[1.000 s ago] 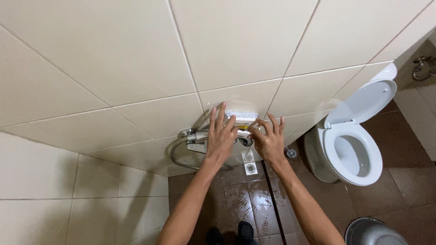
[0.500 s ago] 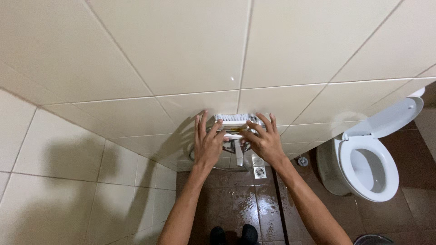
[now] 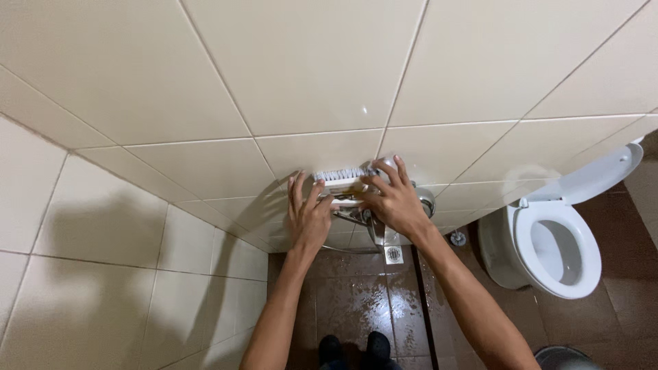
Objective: The person scrubs the grout lines and surfaces of beige wall tiles in a bathroom using a white handheld scrub brush.
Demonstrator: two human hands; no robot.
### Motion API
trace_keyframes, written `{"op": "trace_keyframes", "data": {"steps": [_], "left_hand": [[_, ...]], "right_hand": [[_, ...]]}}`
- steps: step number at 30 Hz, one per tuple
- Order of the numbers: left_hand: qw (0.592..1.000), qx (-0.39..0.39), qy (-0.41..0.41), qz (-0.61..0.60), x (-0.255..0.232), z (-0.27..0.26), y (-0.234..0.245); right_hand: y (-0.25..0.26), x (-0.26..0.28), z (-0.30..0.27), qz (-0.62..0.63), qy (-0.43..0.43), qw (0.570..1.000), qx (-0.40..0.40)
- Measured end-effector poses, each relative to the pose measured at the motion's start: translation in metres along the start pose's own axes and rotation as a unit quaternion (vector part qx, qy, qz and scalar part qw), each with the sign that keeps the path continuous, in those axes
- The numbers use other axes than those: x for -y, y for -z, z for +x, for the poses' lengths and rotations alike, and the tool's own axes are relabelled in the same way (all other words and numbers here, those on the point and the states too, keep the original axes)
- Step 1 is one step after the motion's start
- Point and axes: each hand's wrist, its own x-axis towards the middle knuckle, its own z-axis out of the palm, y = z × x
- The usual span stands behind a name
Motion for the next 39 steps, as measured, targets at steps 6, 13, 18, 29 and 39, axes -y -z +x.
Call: {"op": "trace_keyframes", "data": {"steps": [6, 13, 18, 29, 39], "left_hand": [[0.998, 0.019, -0.027, -0.059, -0.035, 0.018, -0.008], [0.997, 0.042, -0.066, -0.017, -0.068, 0.041, -0.002], [0.996, 0.016, -0.070, -0.048, -0.090, 0.049, 0.006], [0.991, -0.041, -0.120, -0.050, -0.177, -0.018, -0.014], [0.991, 0.055, -0.059, -0.103, -0.173, -0.118, -0.030]], "right_hand": [[0.005, -0.023, -0.030, -0.018, -0.049, 0.999, 0.003], [0.006, -0.041, -0.056, -0.048, -0.085, 0.994, -0.038], [0.018, -0.039, -0.065, -0.009, -0.137, 0.985, -0.106], [0.088, -0.020, -0.164, 0.021, -0.181, 0.979, -0.089], [0.042, 0.037, -0.234, 0.040, -0.220, 0.974, -0.029]]}}
